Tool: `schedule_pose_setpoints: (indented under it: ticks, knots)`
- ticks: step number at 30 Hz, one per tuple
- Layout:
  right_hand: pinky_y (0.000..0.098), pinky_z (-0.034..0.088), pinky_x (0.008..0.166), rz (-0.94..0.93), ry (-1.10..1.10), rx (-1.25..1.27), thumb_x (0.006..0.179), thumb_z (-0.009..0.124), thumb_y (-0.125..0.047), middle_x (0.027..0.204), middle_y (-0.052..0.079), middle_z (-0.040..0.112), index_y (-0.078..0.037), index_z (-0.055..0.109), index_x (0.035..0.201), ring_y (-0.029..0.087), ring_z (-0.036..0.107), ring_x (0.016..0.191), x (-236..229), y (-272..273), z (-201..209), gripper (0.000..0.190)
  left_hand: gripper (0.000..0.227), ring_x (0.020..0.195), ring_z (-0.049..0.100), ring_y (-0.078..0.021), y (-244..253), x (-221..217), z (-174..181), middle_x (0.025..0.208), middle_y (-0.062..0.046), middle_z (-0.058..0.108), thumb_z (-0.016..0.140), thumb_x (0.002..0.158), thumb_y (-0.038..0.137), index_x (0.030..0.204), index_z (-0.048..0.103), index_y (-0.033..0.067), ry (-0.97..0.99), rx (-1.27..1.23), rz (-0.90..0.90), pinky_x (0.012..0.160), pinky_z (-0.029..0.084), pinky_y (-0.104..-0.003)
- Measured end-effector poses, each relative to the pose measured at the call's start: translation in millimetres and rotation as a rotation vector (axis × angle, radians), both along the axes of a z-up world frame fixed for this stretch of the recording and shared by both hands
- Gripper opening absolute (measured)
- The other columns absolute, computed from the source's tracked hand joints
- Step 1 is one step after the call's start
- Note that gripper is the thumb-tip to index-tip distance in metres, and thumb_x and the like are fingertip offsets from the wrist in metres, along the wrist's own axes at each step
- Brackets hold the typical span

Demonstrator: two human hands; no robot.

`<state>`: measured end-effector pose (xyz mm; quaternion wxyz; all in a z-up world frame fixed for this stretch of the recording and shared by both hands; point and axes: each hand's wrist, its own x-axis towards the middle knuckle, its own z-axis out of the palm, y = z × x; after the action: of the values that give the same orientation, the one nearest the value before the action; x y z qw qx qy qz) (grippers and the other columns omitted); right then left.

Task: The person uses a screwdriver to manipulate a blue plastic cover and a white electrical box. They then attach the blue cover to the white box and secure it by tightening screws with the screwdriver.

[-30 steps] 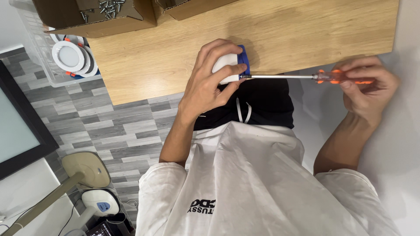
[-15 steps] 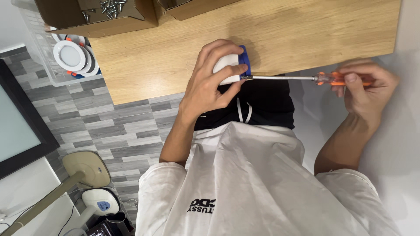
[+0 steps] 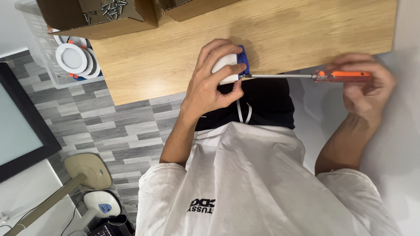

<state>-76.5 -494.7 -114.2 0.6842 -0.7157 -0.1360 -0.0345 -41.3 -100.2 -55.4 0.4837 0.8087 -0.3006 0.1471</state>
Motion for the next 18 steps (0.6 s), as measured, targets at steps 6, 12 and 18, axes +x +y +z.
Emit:
schedule_pose_setpoints:
  ticks: [6,12,18]
  knots:
    - [0.0466,0.062,0.068,-0.168,0.201,-0.102,0.135,0.052,-0.007,0.097,0.033,0.064,0.020,0.062,0.117,0.044,0.070,0.073,-7,5,1,0.034,0.017,0.129,0.057,-0.0432,-5,-1,2,0.134,-0.017,0.063,0.073,0.093,0.001,0.110,0.073,0.0019,-0.017,-0.036,0.026,0.115,0.052,-0.061]
    - [0.0501,0.070,0.081,-0.080,0.096,0.023,0.117,0.071,-0.020,0.117,0.033,0.067,0.011,0.060,0.120,0.044,0.075,0.098,-1,-6,-13,0.032,0.017,0.132,0.058,-0.0433,-7,-3,2,0.134,-0.016,0.064,0.074,0.091,0.000,0.108,0.073,0.0024,-0.002,-0.031,0.037,0.121,0.047,-0.066]
    - [0.0544,0.070,0.101,0.000,0.024,0.120,0.109,0.073,-0.004,0.129,0.026,0.062,0.000,0.056,0.122,0.041,0.072,0.115,0,-11,-20,0.022,0.018,0.132,0.058,-0.0432,-7,-4,0,0.135,-0.015,0.064,0.074,0.090,0.000,0.108,0.073,0.0033,0.005,-0.026,0.046,0.122,0.046,-0.066]
